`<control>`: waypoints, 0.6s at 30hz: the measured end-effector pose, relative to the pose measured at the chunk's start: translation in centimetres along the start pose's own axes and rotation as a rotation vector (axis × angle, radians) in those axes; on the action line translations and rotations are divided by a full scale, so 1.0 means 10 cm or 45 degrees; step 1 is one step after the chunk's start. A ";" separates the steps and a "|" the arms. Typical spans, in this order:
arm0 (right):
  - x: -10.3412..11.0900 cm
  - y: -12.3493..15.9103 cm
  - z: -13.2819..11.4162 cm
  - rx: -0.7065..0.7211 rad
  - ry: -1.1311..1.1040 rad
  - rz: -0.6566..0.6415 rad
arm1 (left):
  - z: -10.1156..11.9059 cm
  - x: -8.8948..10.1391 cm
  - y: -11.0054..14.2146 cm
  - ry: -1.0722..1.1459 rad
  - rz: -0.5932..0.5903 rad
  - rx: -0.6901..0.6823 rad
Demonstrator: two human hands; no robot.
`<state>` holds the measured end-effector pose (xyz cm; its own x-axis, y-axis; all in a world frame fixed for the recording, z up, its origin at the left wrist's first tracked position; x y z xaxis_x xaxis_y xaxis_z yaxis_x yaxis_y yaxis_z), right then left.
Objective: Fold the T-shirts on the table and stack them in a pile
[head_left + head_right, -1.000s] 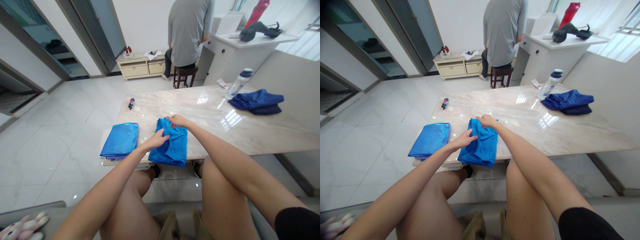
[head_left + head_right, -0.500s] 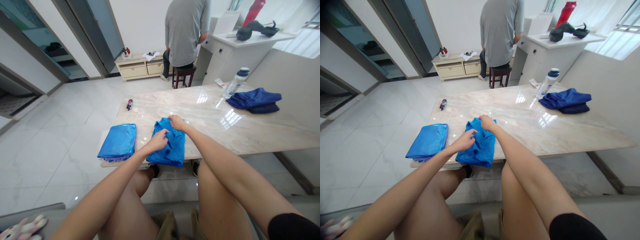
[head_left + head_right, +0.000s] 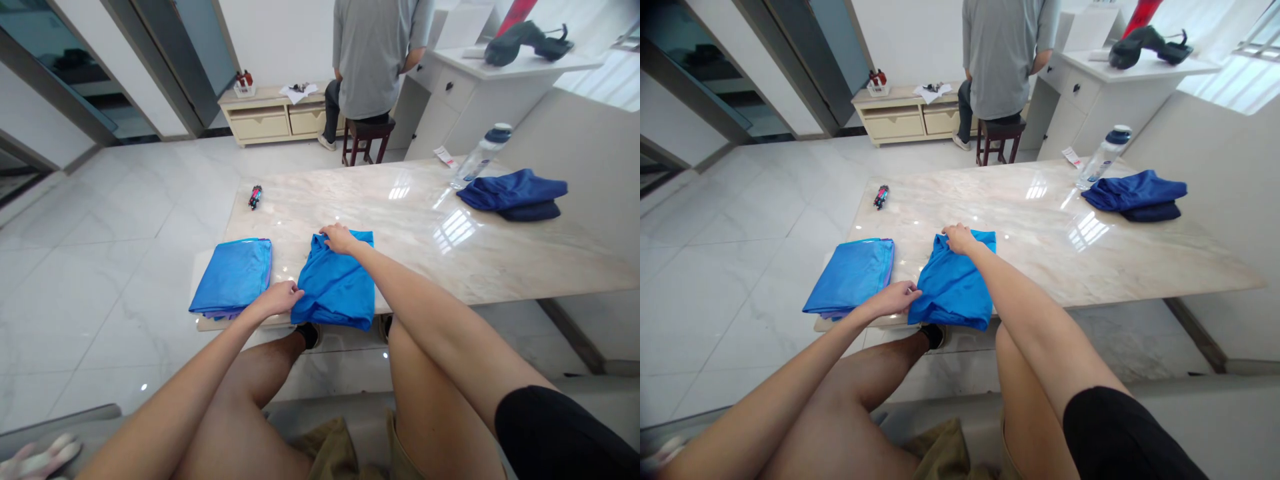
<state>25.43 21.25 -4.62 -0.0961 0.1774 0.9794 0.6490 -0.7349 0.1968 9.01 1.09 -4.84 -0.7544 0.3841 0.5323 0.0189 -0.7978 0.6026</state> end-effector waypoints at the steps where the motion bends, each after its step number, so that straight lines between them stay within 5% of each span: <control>1: -0.01 -0.01 -0.01 -0.009 0.009 -0.013 | 0.04 0.02 -0.02 -0.082 0.063 -0.043; 7: 0.01 -0.05 -0.04 -0.033 0.018 -0.001 | 0.06 0.12 -0.21 -0.110 0.201 -0.034; 13: 0.33 0.01 0.11 0.102 -0.269 0.090 | 0.07 0.28 -0.32 -0.085 0.410 -0.167; 18: 0.50 0.35 0.33 0.202 -0.574 -0.102 | 0.11 0.32 -0.36 -0.175 0.505 -0.223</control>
<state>29.71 21.76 0.79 0.1630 0.5211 0.8378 0.7636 -0.6044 0.2274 7.27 5.69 -4.65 -0.6170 0.0812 0.7827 0.1689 -0.9578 0.2325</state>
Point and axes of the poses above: each hand's wrist, its own y-axis away from the middle knuckle, its own x-axis out of the back of the hand, z = x × y, the point moved 4 cm from there along -y, towards the middle knuckle, and after that the axes turned 14 degrees about y, right-handed, at the moved point
